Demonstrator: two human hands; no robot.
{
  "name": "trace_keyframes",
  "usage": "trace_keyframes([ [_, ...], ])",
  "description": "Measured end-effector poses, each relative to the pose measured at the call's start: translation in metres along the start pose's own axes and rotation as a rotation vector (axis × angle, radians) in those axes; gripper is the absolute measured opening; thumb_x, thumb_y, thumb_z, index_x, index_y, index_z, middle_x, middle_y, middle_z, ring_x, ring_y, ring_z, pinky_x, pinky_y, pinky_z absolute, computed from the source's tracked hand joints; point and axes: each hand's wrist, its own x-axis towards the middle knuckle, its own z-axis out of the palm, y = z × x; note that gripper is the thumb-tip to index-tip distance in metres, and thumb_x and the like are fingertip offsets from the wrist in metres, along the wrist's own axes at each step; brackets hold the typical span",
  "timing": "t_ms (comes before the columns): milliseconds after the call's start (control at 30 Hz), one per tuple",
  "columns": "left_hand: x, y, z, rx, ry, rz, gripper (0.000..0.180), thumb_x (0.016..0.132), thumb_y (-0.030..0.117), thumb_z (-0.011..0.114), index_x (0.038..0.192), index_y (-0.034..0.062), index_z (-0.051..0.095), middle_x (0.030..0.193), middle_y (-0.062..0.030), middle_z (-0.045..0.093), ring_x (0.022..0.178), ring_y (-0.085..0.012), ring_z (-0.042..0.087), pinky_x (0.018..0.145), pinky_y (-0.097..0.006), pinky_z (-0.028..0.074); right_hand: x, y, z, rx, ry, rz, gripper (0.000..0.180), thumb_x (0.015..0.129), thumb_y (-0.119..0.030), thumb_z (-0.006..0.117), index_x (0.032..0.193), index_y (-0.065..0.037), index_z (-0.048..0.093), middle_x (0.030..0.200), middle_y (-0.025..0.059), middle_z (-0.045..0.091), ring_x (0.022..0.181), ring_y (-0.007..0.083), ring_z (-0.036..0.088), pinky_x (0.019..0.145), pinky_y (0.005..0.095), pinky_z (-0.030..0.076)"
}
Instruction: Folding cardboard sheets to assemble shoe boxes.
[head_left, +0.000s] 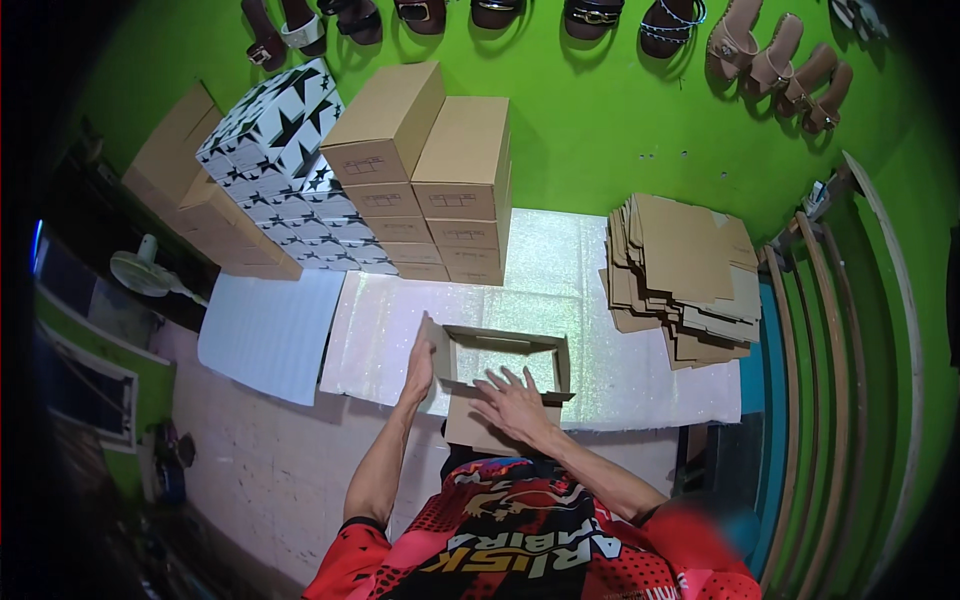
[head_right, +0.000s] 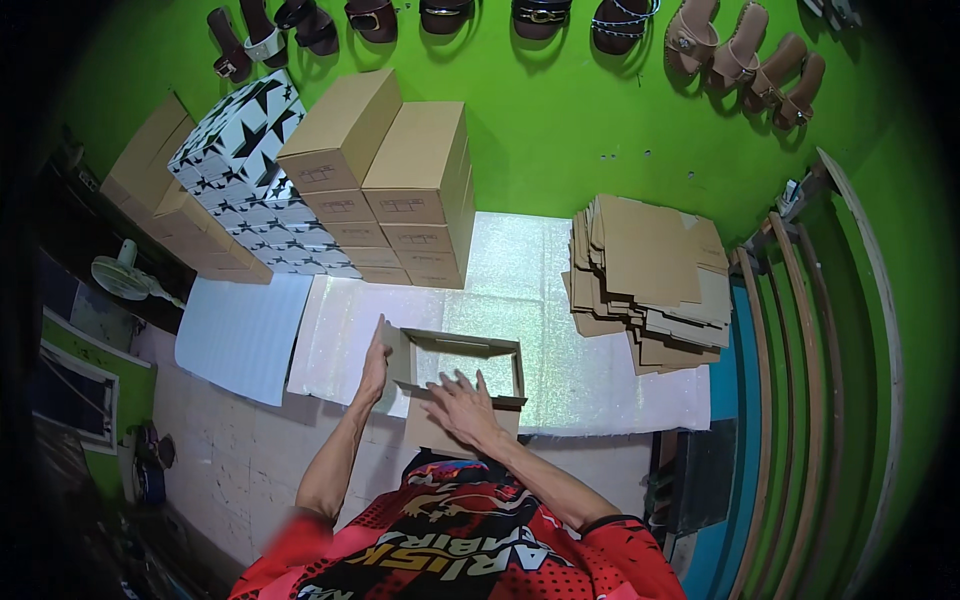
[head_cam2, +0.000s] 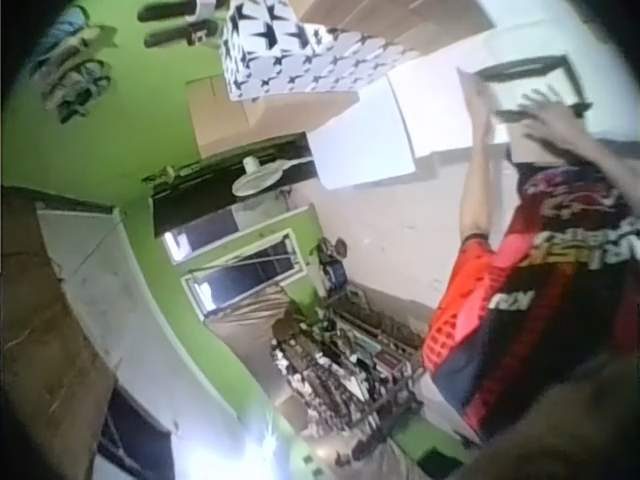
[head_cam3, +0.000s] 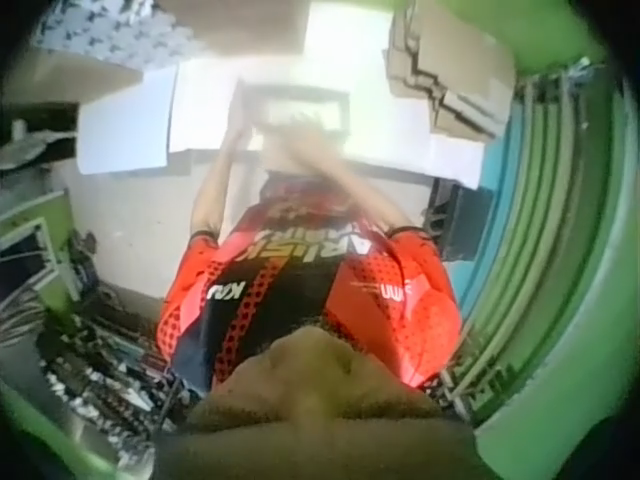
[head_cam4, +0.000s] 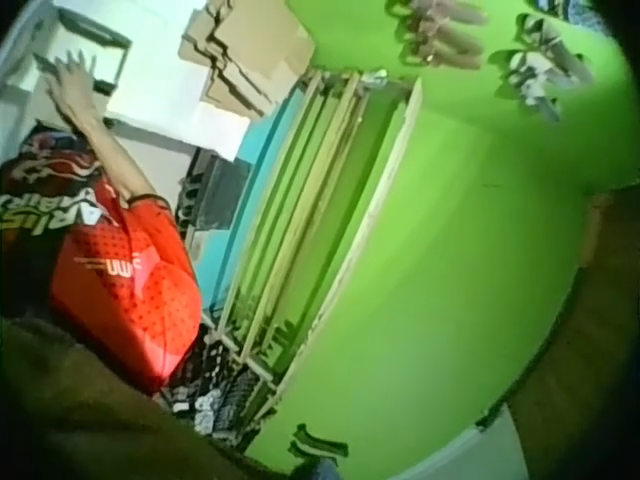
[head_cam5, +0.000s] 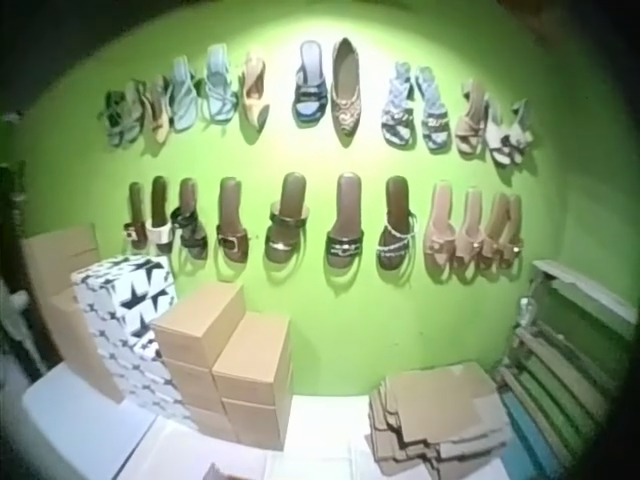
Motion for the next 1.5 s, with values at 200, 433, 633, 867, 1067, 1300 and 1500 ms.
trace_keyframes([
  [200,-0.017,-0.040,-0.012,0.002,0.268,-0.027,0.056,0.108,0.015,0.047,0.160,-0.0023,0.035,0.155,-0.0251,0.053,0.141,-0.0342,0.052,0.117,-0.037,0.039,-0.020,0.001,-0.022,0.077,-0.191,0.082,0.049,0.111,-0.050,0.044,0.150,-0.025,0.062,0.161,0.0167,0.049,0.154,0.0473,0.034,0.120,0.0809,0.011],
  [433,-0.014,0.008,0.015,1.153,0.191,0.354,0.091,0.082,0.001,0.061,0.167,0.0105,0.030,0.178,-0.0190,0.008,0.164,-0.0406,0.005,0.116,-0.084,-0.005,-0.027,0.010,-0.014,-0.026,-0.262,0.061,0.065,0.100,-0.009,0.051,0.161,-0.032,0.043,0.158,0.0234,0.051,0.138,0.0474,0.057,0.117,0.0737,0.033],
  [633,0.036,0.026,0.029,0.734,-0.337,0.193,0.063,0.100,0.058,0.061,0.136,0.0072,0.068,0.133,-0.0135,0.071,0.133,-0.0356,0.061,0.126,-0.066,0.017,-0.029,0.017,-0.014,-0.076,-0.277,0.015,0.063,0.102,-0.014,0.050,0.161,-0.036,0.043,0.158,0.0247,0.050,0.136,0.0445,0.059,0.116,0.0675,0.040],
  [867,0.070,-0.006,0.061,0.656,0.018,0.157,0.069,0.104,0.061,0.053,0.144,0.0055,0.059,0.127,-0.0230,0.072,0.117,-0.0431,0.067,0.104,-0.054,0.048,-0.064,0.028,0.033,-0.372,-0.097,-0.141,0.069,0.103,-0.027,0.059,0.166,-0.037,0.034,0.172,0.0133,0.033,0.155,0.0440,0.034,0.121,0.0711,0.027],
  [1067,0.061,-0.008,0.082,0.645,0.157,0.180,0.069,0.105,0.053,0.057,0.163,0.0194,0.040,0.137,-0.0224,0.065,0.125,-0.0411,0.064,0.107,-0.050,0.047,-0.062,0.027,0.027,-0.193,-0.060,-0.116,0.062,0.106,-0.054,0.052,0.164,-0.035,0.041,0.176,0.0084,0.024,0.161,0.0397,0.022,0.124,0.0741,0.011],
  [1300,0.015,0.016,0.099,0.808,0.150,0.504,0.058,0.108,0.030,0.051,0.164,0.0193,0.042,0.175,-0.0210,0.019,0.161,-0.0445,0.014,0.125,-0.071,0.003,0.028,0.038,-0.025,-0.006,0.160,0.170,0.065,0.109,-0.060,0.040,0.154,-0.017,0.056,0.172,0.0189,0.031,0.160,0.0424,0.024,0.129,0.0644,0.012],
  [1500,-0.005,-0.016,0.075,0.989,-0.056,0.319,0.070,0.105,0.054,0.050,0.166,0.0212,0.038,0.177,-0.0142,0.019,0.163,-0.0377,0.013,0.125,-0.071,0.002,0.045,0.102,-0.028,-0.277,0.109,0.336,0.079,0.103,-0.072,0.043,0.164,-0.021,0.044,0.176,0.0137,0.023,0.161,0.0444,0.017,0.128,0.0663,0.009],
])
